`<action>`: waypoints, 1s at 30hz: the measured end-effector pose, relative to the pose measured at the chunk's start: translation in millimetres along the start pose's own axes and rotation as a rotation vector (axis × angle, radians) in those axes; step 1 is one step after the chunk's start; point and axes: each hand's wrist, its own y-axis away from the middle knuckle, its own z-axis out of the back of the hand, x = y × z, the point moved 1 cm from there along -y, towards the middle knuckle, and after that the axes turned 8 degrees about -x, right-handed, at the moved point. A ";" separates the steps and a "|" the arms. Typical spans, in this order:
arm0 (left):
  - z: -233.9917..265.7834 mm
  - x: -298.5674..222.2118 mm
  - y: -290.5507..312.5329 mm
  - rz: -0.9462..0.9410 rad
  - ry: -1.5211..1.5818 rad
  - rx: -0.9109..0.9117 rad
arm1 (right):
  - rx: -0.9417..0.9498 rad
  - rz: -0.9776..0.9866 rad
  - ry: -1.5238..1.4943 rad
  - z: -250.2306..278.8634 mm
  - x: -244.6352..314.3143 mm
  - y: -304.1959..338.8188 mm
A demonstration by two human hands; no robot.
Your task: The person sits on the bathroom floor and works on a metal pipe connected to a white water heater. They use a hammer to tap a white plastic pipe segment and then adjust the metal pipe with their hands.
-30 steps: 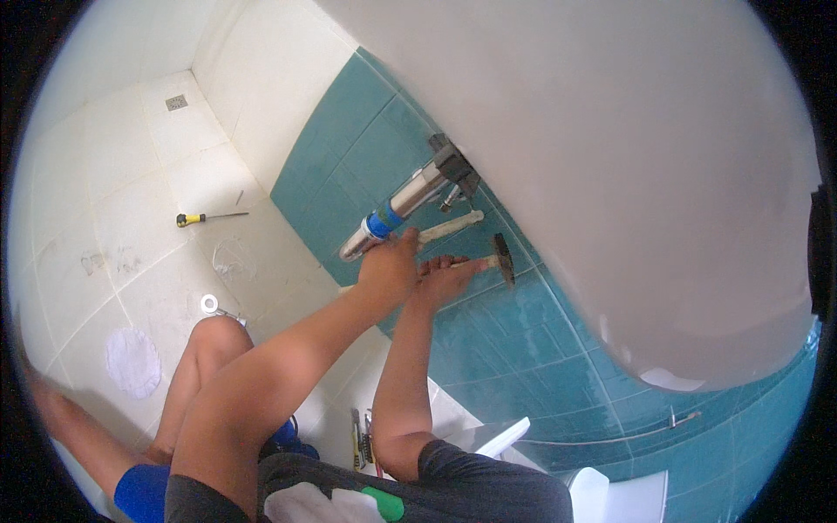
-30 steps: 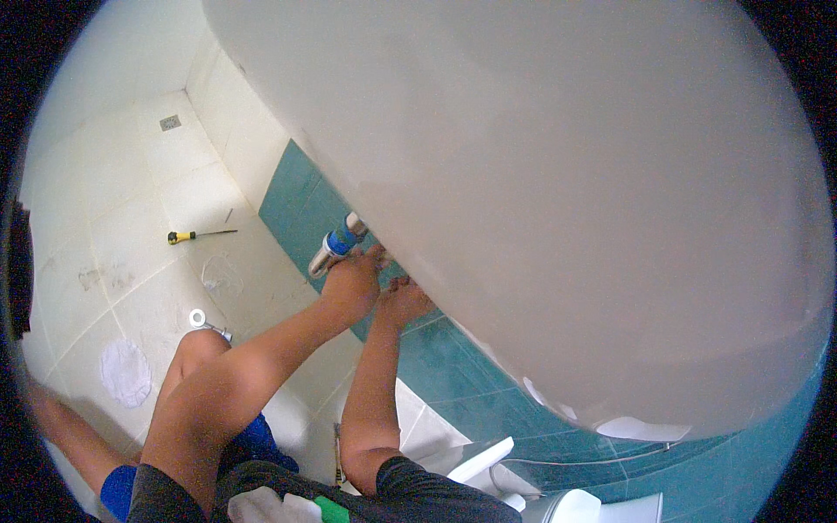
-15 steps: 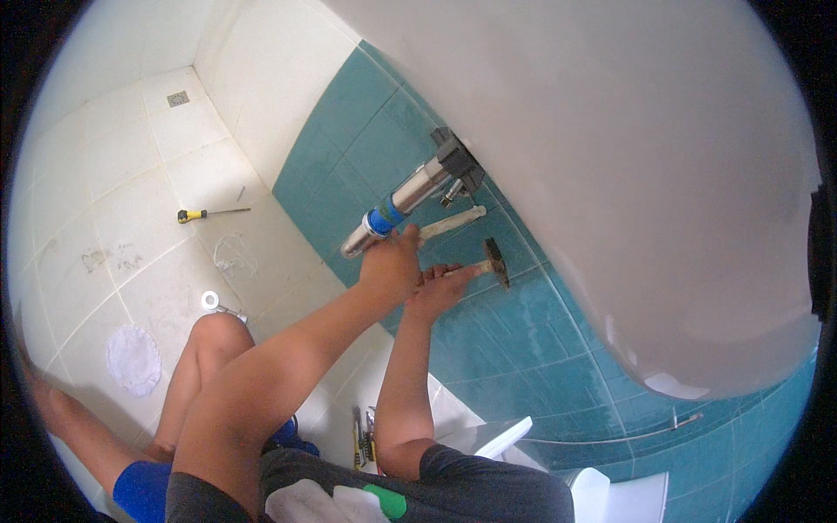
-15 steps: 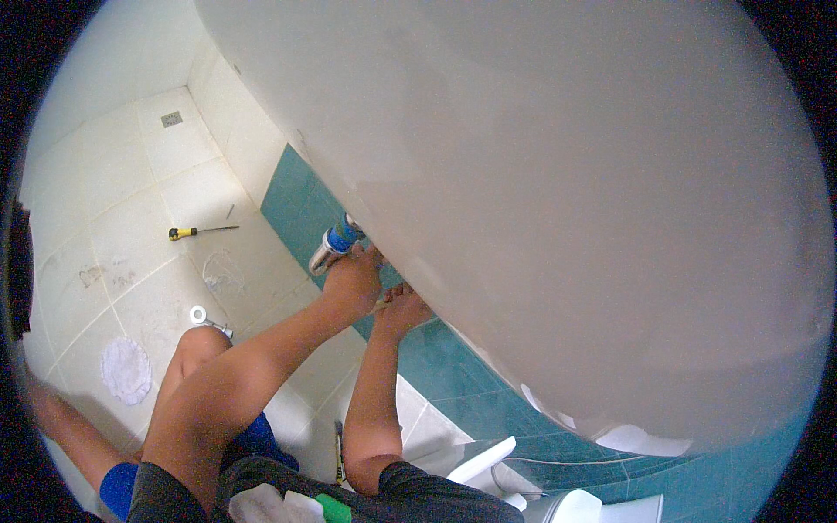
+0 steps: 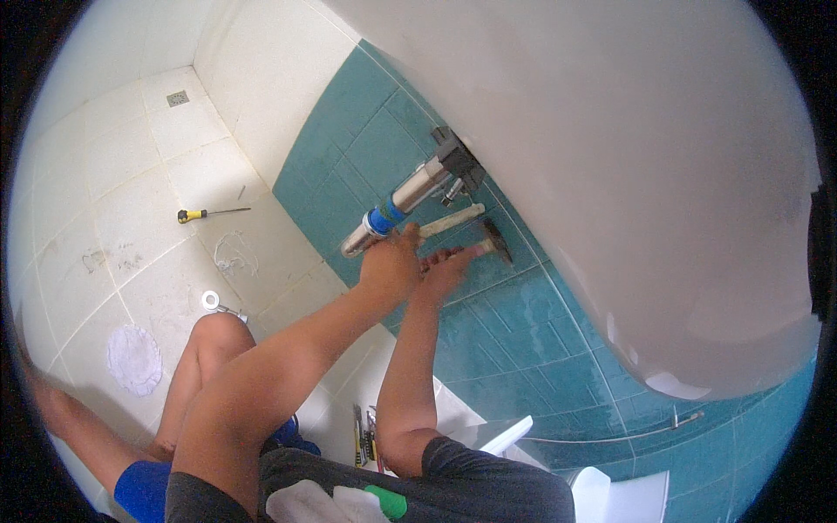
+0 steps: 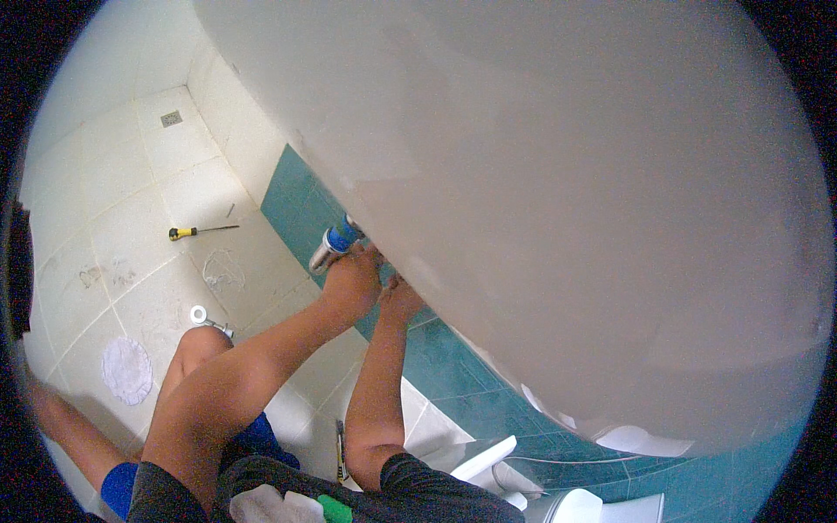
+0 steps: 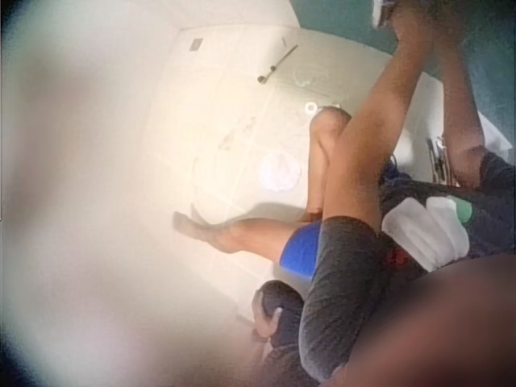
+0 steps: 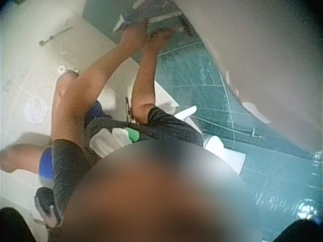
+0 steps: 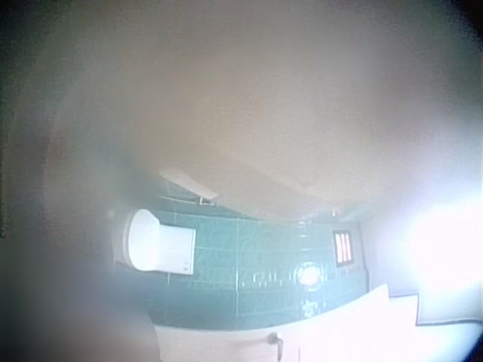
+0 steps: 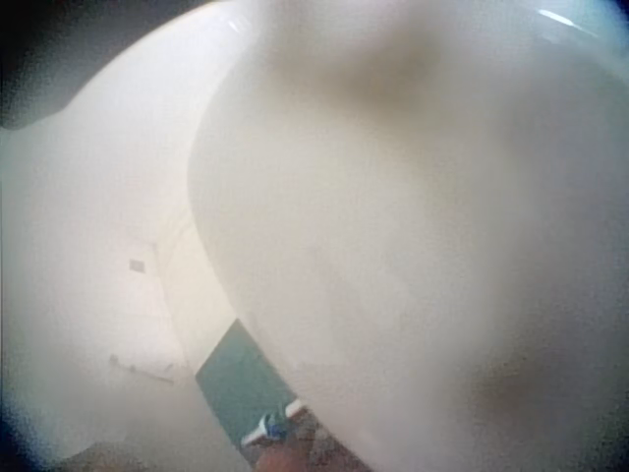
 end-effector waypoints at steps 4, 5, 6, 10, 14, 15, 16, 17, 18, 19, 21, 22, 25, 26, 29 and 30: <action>-4.5 -7.8 -3.2 0.023 0.036 0.020 | -0.031 0.005 -0.058 9.4 -14.1 -22.0; -2.4 -3.4 -2.1 0.026 0.036 0.014 | -0.019 -0.067 -0.075 2.3 -2.9 -7.4; -0.6 0.3 -1.3 0.028 0.035 0.007 | -0.008 -0.140 -0.091 -2.9 4.4 3.8; -1.1 -3.6 -2.8 0.024 0.015 0.024 | 0.020 0.056 -0.033 2.5 13.8 1.9; -2.0 -1.7 -4.4 -0.001 0.014 0.033 | 0.008 0.017 -0.076 -0.4 16.6 -7.8; -3.6 0.4 -4.9 0.007 0.041 0.035 | -0.027 -0.073 -0.187 -2.7 20.3 -7.0; -3.1 -1.5 -5.2 0.015 0.047 0.041 | -0.018 0.010 -0.102 -1.6 17.1 -9.0; -2.8 -4.1 -5.2 0.023 0.054 0.047 | -0.010 0.092 -0.018 -0.5 12.7 -9.5; -2.2 -6.2 -5.3 0.031 0.061 0.053 | -0.002 0.081 -0.002 4.1 11.1 -12.5; -2.0 -3.0 -4.2 0.034 0.058 0.046 | 0.017 0.062 0.014 1.8 11.8 -8.5; -1.7 3.8 -2.2 0.038 0.054 0.033 | 0.053 -0.163 -0.089 4.9 20.8 -7.1; -2.3 -1.4 -4.6 0.023 0.066 0.023 | 0.067 -0.050 -0.067 9.9 20.2 -19.8; -1.8 -4.7 -2.7 0.028 0.089 0.055 | 0.117 0.076 0.004 17.8 13.4 -32.4; 1.3 0.8 -1.1 0.044 0.099 0.097 | 0.140 -0.001 0.016 15.7 16.5 -24.8; -3.3 15.4 9.6 0.145 0.173 0.254 | 0.118 -0.049 0.019 26.9 6.8 -24.0; -9.2 17.4 18.3 0.179 0.210 0.323 | 0.083 -0.030 0.015 42.9 -1.6 -31.0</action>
